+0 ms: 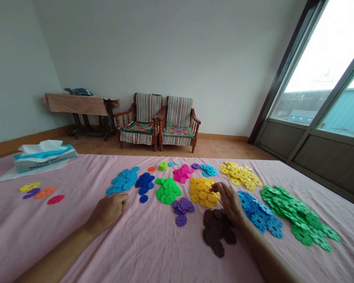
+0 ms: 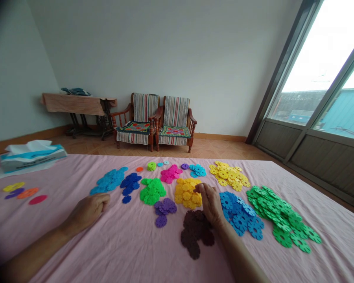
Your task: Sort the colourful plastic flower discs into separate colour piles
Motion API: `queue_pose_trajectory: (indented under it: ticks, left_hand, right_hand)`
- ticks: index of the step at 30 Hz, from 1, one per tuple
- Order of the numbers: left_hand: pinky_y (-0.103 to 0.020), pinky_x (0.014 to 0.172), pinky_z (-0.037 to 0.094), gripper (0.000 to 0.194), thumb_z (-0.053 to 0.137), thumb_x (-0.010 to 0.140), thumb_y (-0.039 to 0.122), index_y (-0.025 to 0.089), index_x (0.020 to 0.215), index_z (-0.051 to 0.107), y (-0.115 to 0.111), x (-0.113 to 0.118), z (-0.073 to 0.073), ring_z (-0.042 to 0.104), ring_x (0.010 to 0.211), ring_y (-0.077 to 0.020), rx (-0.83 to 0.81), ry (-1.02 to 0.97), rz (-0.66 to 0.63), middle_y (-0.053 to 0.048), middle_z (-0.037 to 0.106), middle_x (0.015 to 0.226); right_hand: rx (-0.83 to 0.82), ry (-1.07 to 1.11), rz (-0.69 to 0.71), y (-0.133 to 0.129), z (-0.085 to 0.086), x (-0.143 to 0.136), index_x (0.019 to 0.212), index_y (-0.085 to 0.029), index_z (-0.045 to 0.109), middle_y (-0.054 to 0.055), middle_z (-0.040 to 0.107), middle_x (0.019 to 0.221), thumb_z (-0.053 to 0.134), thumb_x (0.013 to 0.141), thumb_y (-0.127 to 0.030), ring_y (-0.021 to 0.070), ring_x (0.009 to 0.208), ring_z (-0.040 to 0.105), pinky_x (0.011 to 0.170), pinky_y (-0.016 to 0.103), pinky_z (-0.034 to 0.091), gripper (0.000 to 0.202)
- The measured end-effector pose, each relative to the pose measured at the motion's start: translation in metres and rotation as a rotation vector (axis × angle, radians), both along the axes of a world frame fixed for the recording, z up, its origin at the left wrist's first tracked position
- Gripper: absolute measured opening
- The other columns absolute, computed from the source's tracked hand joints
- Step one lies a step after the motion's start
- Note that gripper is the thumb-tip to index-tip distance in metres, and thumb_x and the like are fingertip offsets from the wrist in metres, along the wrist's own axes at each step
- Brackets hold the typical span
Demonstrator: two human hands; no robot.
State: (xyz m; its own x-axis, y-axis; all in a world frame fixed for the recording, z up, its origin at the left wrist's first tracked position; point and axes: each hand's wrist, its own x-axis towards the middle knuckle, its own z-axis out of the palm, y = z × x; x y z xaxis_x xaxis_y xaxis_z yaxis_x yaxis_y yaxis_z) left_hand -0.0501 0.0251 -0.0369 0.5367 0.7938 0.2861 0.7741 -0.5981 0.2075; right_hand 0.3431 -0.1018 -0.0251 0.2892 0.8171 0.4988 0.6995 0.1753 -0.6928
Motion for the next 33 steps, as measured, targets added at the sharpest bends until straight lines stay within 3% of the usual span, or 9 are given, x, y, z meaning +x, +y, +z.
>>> queue_pose_trajectory:
  ticks: [5, 23, 33]
  left_hand:
    - [-0.025, 0.060, 0.032, 0.022, 0.031, 0.073, 0.009, 0.020, 0.056, 0.040, -0.002, 0.000, 0.001, 0.050, 0.062, -0.0146, 0.000, -0.005, 0.003, 0.000, 0.054, 0.061]
    - [-0.025, 0.059, 0.031, 0.024, 0.031, 0.075, 0.010, 0.019, 0.055, 0.041, -0.001, 0.000, -0.001, 0.050, 0.061, -0.0142, 0.004, -0.023, -0.004, 0.000, 0.053, 0.061]
    - [-0.025, 0.058, 0.029, 0.023, 0.033, 0.072, 0.006, 0.018, 0.054, 0.039, -0.005, 0.004, 0.007, 0.050, 0.061, -0.0141, -0.044, -0.003, 0.013, 0.000, 0.053, 0.061]
  right_hand:
    - [0.025, 0.085, -0.075, 0.001, -0.005, 0.008, 0.083, -0.019, 0.060, 0.007, 0.070, 0.078, 0.029, 0.092, -0.051, 0.0205, 0.075, 0.063, 0.074, 0.033, 0.047, 0.045]
    - [-0.005, 0.046, -0.070, 0.002, -0.011, 0.006, 0.083, -0.020, 0.060, 0.006, 0.070, 0.077, 0.030, 0.092, -0.050, 0.0207, 0.074, 0.063, 0.077, 0.034, 0.045, 0.044]
    - [-0.015, 0.066, -0.029, 0.002, -0.014, 0.008, 0.084, -0.019, 0.060, 0.006, 0.069, 0.076, 0.032, 0.091, -0.051, 0.0211, 0.074, 0.063, 0.076, 0.034, 0.045, 0.044]
